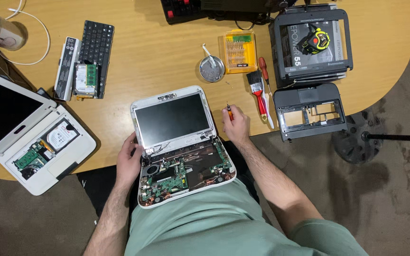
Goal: The person removes the laptop screen bezel and unscrews the display panel using a screwdriver. They then detach the screen and set it aside, exposing the internal components.
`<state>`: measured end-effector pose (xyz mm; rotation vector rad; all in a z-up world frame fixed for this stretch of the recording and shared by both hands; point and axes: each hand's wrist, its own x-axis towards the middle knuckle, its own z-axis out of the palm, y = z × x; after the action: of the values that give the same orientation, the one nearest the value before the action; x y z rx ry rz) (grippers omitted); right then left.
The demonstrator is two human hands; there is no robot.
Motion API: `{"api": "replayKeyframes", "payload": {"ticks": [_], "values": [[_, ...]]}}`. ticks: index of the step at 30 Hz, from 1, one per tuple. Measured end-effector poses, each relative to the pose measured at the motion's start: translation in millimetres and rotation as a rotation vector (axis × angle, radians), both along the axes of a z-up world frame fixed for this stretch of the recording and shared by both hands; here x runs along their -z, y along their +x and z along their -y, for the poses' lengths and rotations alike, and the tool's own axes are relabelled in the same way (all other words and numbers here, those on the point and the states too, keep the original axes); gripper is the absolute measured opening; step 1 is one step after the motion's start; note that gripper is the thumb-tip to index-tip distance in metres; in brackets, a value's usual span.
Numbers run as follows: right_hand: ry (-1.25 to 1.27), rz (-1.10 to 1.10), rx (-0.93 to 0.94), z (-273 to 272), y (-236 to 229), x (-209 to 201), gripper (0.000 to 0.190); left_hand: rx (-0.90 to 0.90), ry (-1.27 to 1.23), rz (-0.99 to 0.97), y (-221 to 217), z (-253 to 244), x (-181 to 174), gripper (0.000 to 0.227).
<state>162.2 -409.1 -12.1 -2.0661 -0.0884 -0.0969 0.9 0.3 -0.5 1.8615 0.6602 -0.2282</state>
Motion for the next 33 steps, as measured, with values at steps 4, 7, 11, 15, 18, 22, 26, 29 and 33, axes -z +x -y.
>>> {"api": "replayKeyframes", "payload": {"ticks": [4, 7, 11, 15, 18, 22, 26, 29, 33], "values": [[0.007, 0.017, 0.013, -3, -3, -7, 0.023, -0.003, 0.010, -0.017, -1, 1, -3, 0.066], [-0.016, 0.027, 0.015, -3, -2, -5, 0.022, -0.012, 0.002, -0.030, -1, 1, -2, 0.066], [0.010, -0.007, 0.014, -3, -6, -9, 0.023, -0.009, 0.008, -0.021, -5, 1, 0, 0.065], [-0.047, 0.011, 0.020, -1, -2, -3, 0.022, -0.007, 0.008, -0.014, -2, 1, 1, 0.065], [-0.050, 0.008, 0.014, 0, -2, 4, 0.022, -0.008, 0.002, -0.004, -3, -1, 8, 0.065], [-0.033, 0.009, 0.015, -2, -4, -2, 0.021, -0.015, -0.005, 0.013, -4, -1, 4, 0.065], [-0.039, -0.002, 0.024, -1, -4, -1, 0.020, -0.027, 0.007, -0.010, 0, 3, -3, 0.065], [-0.072, 0.003, 0.011, 2, -2, 5, 0.020, -0.039, 0.018, -0.013, 3, 9, -15, 0.065], [-0.086, 0.019, 0.003, 6, 0, 7, 0.019, -0.033, 0.038, -0.014, 2, 9, -8, 0.065]]}}
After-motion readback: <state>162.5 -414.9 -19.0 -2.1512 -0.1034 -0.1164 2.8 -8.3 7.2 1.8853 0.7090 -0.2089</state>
